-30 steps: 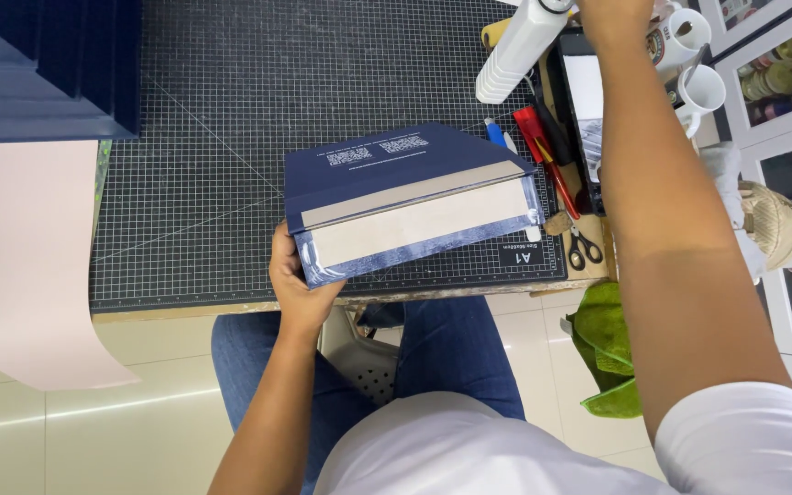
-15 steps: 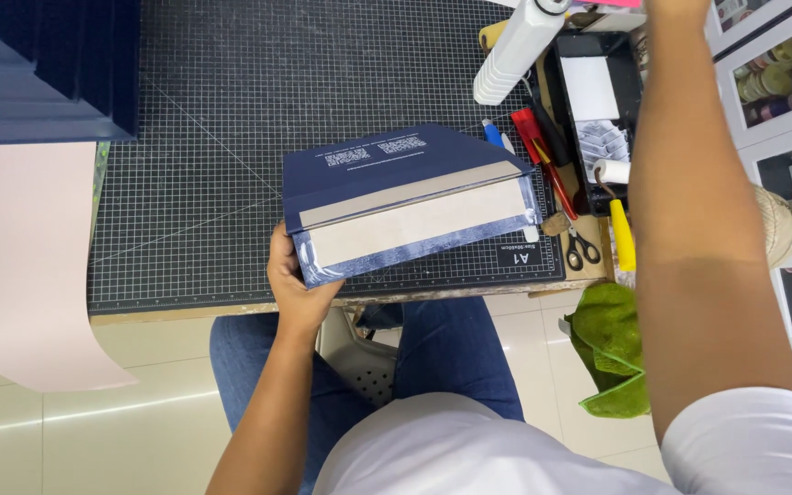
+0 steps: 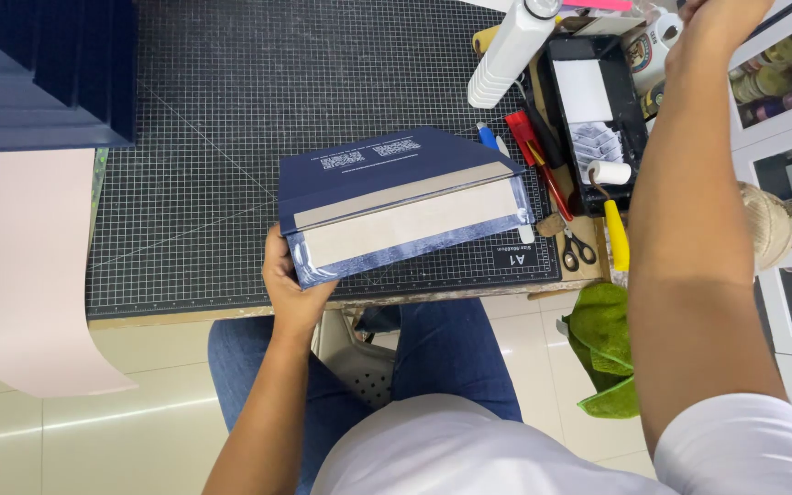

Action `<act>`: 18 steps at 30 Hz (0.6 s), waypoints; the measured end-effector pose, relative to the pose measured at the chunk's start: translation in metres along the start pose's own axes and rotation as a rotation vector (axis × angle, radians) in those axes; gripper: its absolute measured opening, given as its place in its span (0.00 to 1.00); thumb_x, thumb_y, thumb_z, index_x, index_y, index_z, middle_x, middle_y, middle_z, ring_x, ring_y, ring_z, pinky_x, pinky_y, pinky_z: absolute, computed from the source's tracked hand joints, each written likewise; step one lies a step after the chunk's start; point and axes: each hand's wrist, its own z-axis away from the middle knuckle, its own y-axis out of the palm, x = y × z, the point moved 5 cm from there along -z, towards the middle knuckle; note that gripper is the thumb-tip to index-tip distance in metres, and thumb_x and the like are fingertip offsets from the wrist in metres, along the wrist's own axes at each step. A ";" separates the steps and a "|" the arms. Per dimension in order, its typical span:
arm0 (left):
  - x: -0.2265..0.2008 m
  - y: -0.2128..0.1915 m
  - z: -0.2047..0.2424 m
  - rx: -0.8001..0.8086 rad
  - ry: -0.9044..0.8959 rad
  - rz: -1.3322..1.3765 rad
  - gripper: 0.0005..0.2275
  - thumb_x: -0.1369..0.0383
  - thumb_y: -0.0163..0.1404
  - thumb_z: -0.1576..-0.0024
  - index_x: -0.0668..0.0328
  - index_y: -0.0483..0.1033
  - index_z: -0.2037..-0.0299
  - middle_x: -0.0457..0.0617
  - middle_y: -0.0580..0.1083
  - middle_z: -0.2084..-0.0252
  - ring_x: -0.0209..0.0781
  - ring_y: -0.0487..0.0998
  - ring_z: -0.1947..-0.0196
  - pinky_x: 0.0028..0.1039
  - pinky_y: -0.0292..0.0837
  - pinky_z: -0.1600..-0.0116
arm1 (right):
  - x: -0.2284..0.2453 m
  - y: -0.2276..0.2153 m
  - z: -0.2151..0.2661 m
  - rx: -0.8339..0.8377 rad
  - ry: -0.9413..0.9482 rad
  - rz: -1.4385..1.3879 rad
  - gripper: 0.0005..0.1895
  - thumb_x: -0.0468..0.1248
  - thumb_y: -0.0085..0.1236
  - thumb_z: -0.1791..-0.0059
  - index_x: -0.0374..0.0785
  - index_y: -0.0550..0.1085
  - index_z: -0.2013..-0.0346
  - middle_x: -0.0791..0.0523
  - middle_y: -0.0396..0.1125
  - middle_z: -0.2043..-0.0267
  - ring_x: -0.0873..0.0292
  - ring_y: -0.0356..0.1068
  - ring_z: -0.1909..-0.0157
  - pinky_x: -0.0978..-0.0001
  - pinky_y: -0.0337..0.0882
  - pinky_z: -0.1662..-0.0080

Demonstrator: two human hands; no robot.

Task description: Applying adhesive to the edges of a blue box using a roller and brush, then wiping with a cloth

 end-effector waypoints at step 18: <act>-0.010 0.004 -0.001 0.021 -0.020 -0.011 0.26 0.70 0.63 0.50 0.59 0.68 0.42 0.45 0.75 0.49 0.34 0.76 0.50 0.25 0.72 0.44 | -0.076 -0.021 0.059 -0.352 0.602 -0.193 0.17 0.49 0.42 0.45 0.44 0.68 0.72 0.54 0.70 0.78 0.62 0.58 0.80 0.73 0.54 0.74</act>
